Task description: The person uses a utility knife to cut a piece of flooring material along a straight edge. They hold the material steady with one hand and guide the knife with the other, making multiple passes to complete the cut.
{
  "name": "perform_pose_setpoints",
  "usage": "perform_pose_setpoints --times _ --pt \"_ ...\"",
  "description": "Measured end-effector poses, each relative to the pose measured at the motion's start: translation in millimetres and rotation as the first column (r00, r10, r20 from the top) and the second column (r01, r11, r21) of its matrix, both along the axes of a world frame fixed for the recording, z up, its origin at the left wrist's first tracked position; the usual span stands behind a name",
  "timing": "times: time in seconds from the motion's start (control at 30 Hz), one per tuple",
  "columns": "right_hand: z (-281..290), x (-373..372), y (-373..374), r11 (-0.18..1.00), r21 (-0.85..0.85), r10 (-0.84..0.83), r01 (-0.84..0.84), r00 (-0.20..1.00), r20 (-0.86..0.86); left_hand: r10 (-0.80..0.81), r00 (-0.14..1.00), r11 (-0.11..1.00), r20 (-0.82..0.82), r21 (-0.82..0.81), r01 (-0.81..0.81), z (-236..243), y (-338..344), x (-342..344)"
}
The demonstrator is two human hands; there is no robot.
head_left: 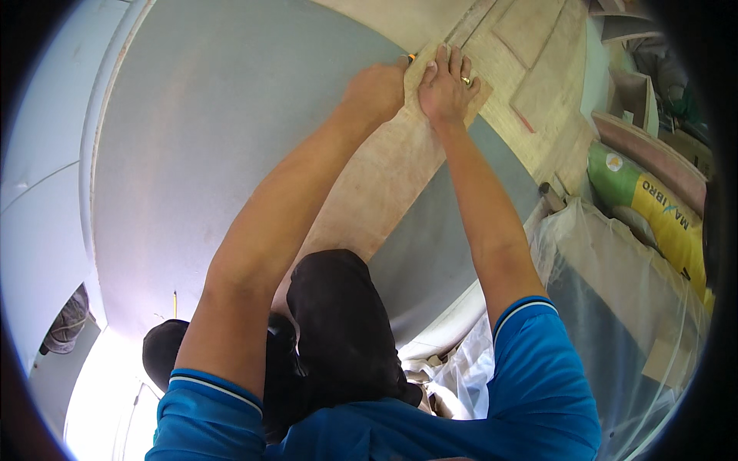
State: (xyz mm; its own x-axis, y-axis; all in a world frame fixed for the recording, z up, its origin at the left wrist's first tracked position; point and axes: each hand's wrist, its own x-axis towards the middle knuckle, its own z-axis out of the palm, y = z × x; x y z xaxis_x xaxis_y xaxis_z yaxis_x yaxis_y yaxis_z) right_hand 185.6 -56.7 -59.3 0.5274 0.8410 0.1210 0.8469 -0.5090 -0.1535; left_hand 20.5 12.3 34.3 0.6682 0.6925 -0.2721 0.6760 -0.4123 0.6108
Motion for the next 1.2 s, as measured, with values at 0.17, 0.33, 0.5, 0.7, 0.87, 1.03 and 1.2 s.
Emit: perform_pose_setpoints --times 0.17,0.33,0.5,0.7,0.87,1.03,1.2 --pt "-6 5 -3 1.000 0.021 0.009 -0.010 1.000 0.025 -0.076 0.995 0.996 -0.066 -0.046 0.073 1 2 2" --pt "-6 4 2 1.000 0.014 0.012 -0.013 0.998 0.061 -0.147 0.989 0.989 -0.018 0.033 0.147 7 -19 -30" --pt "-8 5 -8 1.000 0.011 -0.006 0.005 1.000 0.017 -0.184 0.948 0.976 -0.261 -0.161 0.146 50 -54 -74" --pt "-9 1 1 0.999 0.028 0.020 -0.020 1.000 0.016 -0.183 0.926 0.979 -0.331 -0.144 0.142 47 -70 -90" --pt "-17 7 -10 0.998 0.046 0.032 -0.035 0.997 0.077 -0.296 0.876 0.951 -0.380 -0.197 0.236 61 -68 -160" --pt "2 8 20 0.935 0.115 0.345 -0.336 0.936 -0.072 -0.054 0.980 0.983 -0.192 -0.181 0.019 146 -9 -283" --pt "54 -33 92 0.879 -0.411 0.133 -0.243 0.951 -0.278 0.411 0.861 0.830 -0.299 -0.268 -0.489 160 -58 -393"
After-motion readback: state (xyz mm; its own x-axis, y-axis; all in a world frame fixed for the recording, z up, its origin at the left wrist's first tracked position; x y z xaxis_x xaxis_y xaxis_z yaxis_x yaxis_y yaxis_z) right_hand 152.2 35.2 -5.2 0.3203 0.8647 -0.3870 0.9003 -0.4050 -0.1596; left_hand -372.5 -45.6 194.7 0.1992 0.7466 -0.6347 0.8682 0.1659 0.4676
